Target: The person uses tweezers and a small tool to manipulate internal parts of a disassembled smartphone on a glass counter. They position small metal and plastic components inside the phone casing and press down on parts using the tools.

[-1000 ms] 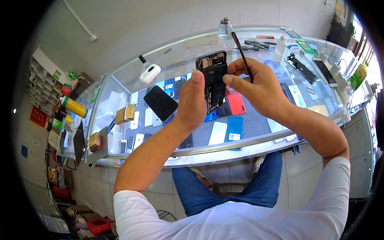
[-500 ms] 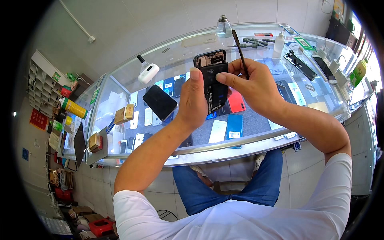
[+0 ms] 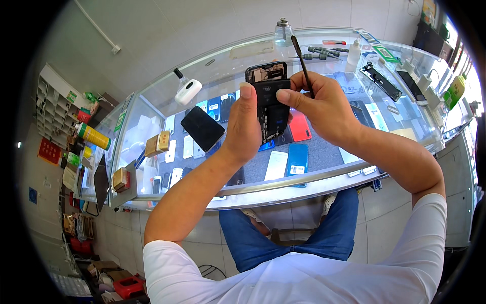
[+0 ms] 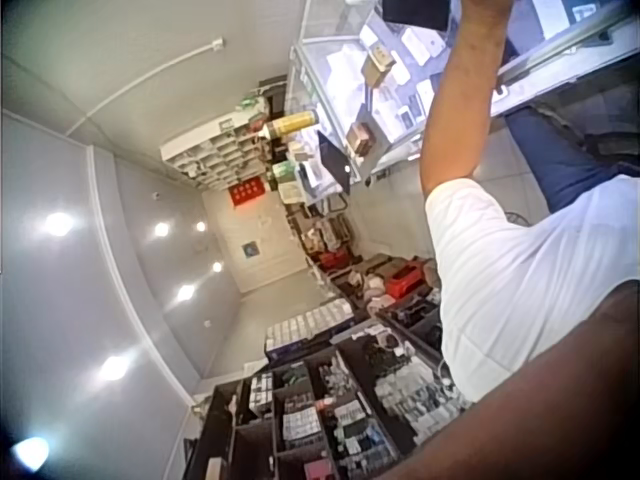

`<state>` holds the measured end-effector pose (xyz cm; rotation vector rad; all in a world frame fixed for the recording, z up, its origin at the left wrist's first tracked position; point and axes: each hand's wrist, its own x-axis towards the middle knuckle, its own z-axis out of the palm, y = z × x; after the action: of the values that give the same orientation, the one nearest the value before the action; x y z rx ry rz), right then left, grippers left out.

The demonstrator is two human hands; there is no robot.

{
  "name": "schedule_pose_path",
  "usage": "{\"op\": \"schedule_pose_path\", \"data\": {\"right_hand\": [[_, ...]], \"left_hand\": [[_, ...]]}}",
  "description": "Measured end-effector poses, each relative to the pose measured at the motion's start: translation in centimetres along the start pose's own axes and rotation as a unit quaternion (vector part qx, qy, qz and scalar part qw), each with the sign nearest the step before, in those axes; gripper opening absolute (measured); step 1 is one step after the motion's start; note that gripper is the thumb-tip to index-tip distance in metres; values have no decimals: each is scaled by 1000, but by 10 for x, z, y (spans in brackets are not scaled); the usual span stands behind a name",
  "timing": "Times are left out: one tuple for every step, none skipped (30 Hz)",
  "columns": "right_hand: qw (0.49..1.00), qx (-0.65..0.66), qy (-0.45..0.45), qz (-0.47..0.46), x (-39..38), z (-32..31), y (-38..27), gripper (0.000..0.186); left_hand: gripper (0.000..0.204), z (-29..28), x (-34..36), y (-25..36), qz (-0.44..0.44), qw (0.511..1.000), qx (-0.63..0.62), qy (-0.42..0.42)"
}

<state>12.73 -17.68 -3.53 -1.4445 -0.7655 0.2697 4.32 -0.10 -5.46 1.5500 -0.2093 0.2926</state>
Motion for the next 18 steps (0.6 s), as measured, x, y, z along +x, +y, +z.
{"op": "schedule_pose_path", "data": {"right_hand": [[1000, -1, -2, -1, 0, 0, 1, 26], [1000, -2, -3, -2, 1, -1, 2, 26], [1000, -4, -4, -3, 1, -1, 2, 26], [1000, -13, -4, -3, 1, -2, 2, 27], [1000, -20, -5, -3, 2, -2, 2, 27], [1000, -27, -6, -4, 2, -2, 2, 27], [1000, -27, -8, -12, 3, -2, 3, 28], [999, -28, -9, -20, 3, -2, 5, 28], [999, -29, -9, -28, 3, -3, 6, 29], [999, -29, -11, -21, 2, -4, 6, 29], [999, -28, -12, -16, 2, -4, 5, 29], [999, -27, -14, -10, 2, -4, 4, 29], [999, -31, -16, -10, 2, -5, 3, 29], [999, -35, -19, -10, 1, -5, 1, 29], [999, -39, -22, -10, 1, -5, 1, 28], [999, -35, -23, -8, 1, -5, 1, 28], [999, -32, -24, -6, 1, -5, 2, 28], [999, -28, -25, -4, 1, -5, 2, 27]], "left_hand": [[97, 0, 0, 1, -1, 1000, 3, -2], [97, 0, 1, 1, -1, 1000, 6, -4], [96, 1, 1, 1, -2, 1000, 5, -4], [96, 1, 1, 1, -2, 1000, 4, -4], [95, 0, 0, 2, -4, 1000, 4, -2], [95, -2, 1, 1, -1, 1000, 5, -1], [94, -4, 2, -2, 3, 1000, 6, -1], [93, -5, 4, -5, 6, 1000, 5, -2], [93, -5, 4, -6, 0, 1000, -6, 2], [92, -5, 4, -8, -7, 1000, -17, 6], [92, -5, 3, -8, -13, 1000, -27, 10], [92, -5, 3, -9, -14, 999, -30, 11], [91, -6, 3, -10, -14, 999, -32, 12], [91, -6, 3, -10, -14, 999, -36, 14], [90, -6, 2, -9, -16, 999, -34, 13], [90, -6, 2, -8, -17, 999, -32, 12], [89, -6, 2, -8, -18, 999, -31, 11], [89, -5, 3, -7, -18, 999, -31, 9]]}}
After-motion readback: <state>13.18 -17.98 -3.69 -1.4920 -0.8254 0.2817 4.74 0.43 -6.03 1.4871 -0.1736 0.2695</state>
